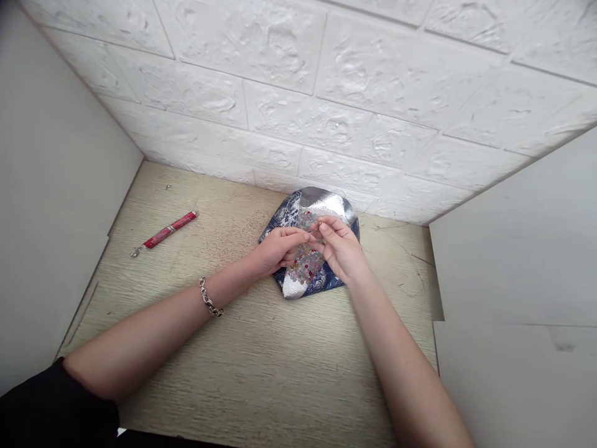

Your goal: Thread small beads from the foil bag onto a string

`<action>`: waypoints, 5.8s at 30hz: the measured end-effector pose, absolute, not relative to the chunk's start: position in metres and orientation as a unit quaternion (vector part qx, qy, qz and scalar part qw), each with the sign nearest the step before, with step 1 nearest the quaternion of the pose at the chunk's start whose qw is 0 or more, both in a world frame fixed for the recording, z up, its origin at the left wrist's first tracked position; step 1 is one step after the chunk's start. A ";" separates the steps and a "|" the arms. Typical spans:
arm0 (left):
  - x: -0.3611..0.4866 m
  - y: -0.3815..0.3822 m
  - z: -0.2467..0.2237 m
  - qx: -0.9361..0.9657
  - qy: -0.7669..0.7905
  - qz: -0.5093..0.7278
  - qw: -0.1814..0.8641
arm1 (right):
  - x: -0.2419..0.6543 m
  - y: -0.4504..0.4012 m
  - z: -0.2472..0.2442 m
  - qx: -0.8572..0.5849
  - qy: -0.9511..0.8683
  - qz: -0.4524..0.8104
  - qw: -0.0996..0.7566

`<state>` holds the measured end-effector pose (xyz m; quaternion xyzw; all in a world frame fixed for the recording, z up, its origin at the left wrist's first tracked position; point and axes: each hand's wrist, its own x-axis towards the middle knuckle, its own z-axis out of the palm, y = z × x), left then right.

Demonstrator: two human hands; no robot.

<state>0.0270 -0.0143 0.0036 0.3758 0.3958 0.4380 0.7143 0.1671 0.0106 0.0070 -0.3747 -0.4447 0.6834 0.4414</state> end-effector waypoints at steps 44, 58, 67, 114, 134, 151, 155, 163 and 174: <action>0.022 -0.011 -0.002 0.316 0.347 0.481 0.741 | 0.166 0.008 0.008 -0.431 -0.645 0.478 0.412; 0.020 -0.011 -0.001 0.307 0.322 0.474 0.760 | 0.197 0.006 0.057 -0.403 -0.753 0.509 0.107; 0.020 -0.011 -0.001 0.322 0.340 0.460 0.754 | 0.200 0.005 0.064 -0.364 -0.750 0.549 0.062; 0.024 -0.007 -0.007 0.277 0.343 0.492 0.751 | 0.188 0.003 0.047 -0.595 -0.790 0.097 -0.107; 0.024 -0.012 0.002 0.338 0.380 0.461 0.727 | 0.172 0.008 0.033 -0.574 -0.814 0.045 -0.080; 0.027 -0.014 0.000 0.371 0.400 0.432 0.718 | 0.174 0.007 0.041 -0.554 -0.800 0.172 0.152; 0.027 -0.014 0.000 0.385 0.408 0.422 0.712 | 0.177 0.008 0.043 -0.530 -0.735 0.347 0.242; 0.027 -0.014 0.000 0.402 0.416 0.411 0.705 | 0.182 0.010 0.042 -0.491 -0.671 0.460 0.310; 0.028 -0.012 -0.003 0.393 0.389 0.419 0.720 | 0.175 0.010 0.033 -0.453 -0.715 0.447 0.288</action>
